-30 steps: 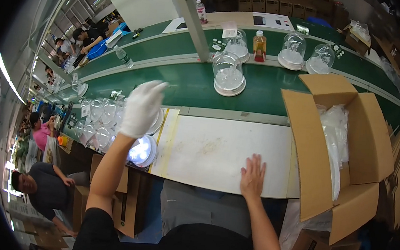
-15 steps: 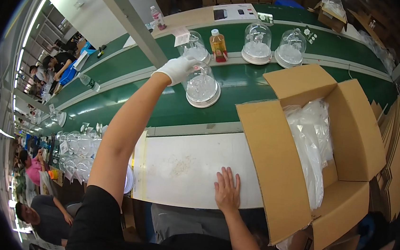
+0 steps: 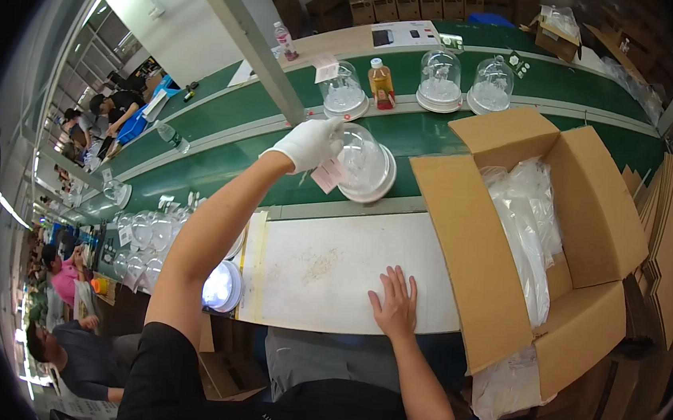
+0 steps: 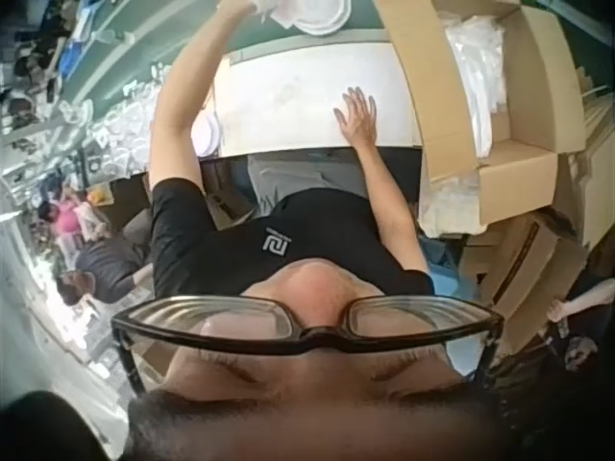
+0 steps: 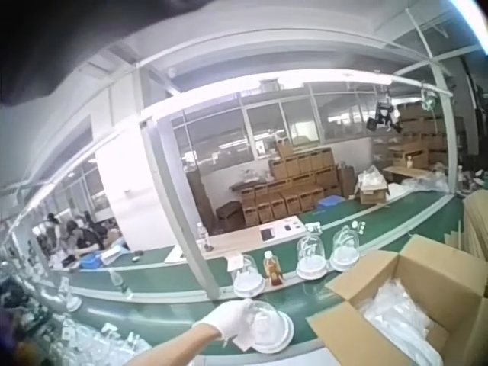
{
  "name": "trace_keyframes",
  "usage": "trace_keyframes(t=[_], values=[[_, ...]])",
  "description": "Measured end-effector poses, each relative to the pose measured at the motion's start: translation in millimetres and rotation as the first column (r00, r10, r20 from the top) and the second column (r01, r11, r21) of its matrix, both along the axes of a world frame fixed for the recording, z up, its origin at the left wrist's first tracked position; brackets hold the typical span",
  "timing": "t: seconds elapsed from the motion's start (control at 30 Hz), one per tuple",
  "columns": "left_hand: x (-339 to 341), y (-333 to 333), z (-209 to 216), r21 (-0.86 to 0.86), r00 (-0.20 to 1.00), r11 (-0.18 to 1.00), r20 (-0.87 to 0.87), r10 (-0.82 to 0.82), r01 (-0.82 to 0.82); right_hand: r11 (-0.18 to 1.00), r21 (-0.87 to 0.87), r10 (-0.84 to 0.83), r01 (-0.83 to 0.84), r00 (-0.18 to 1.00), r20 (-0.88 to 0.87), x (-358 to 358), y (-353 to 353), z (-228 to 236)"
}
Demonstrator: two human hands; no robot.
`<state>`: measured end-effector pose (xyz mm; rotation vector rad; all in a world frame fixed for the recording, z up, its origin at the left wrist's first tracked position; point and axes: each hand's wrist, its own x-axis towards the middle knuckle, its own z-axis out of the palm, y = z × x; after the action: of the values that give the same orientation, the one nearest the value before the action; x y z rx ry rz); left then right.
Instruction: Packing assembled decorative LED light fixtures into boxes at an assembly line.
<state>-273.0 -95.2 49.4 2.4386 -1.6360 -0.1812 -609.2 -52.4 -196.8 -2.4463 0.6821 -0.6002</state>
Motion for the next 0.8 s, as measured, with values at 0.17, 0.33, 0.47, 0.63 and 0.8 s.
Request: trace_keyframes(t=[0.17, 0.33, 0.47, 0.63, 0.8], values=[[-60.4, 95.7, 13.5, -0.068, 0.935, 0.991, -0.344, 0.082, -0.113, 0.901, 0.423, -0.068, -0.091, 0.936, 0.347, -17.0, -2.6, -9.4], [-123.5, 179.7, -17.7, 0.064, 0.633, 0.909, -0.698, 0.336, -0.411, 0.694, 0.649, -0.037, -0.314, 0.884, 0.466, -25.2, 56.8, 10.4], [-143.1, 214.4, -34.0, -0.006, 0.643, 0.898, -0.700, 0.310, -0.440, 0.648, 0.672, -0.019, -0.357, 0.875, 0.483, -22.9, 75.9, 15.4], [-156.8, 223.0, -23.0, 0.014, 0.655, 0.885, -0.668, 0.354, -0.465, 0.824, 0.526, 0.030, -0.208, 0.945, 0.327, -0.8, 87.3, 18.5], [-153.9, 207.8, -31.1, 0.161, 0.721, 0.915, -0.571, 0.392, -0.369, 0.953, 0.293, 0.085, -0.078, 0.996, -0.012, 20.8, 94.8, 9.9]])
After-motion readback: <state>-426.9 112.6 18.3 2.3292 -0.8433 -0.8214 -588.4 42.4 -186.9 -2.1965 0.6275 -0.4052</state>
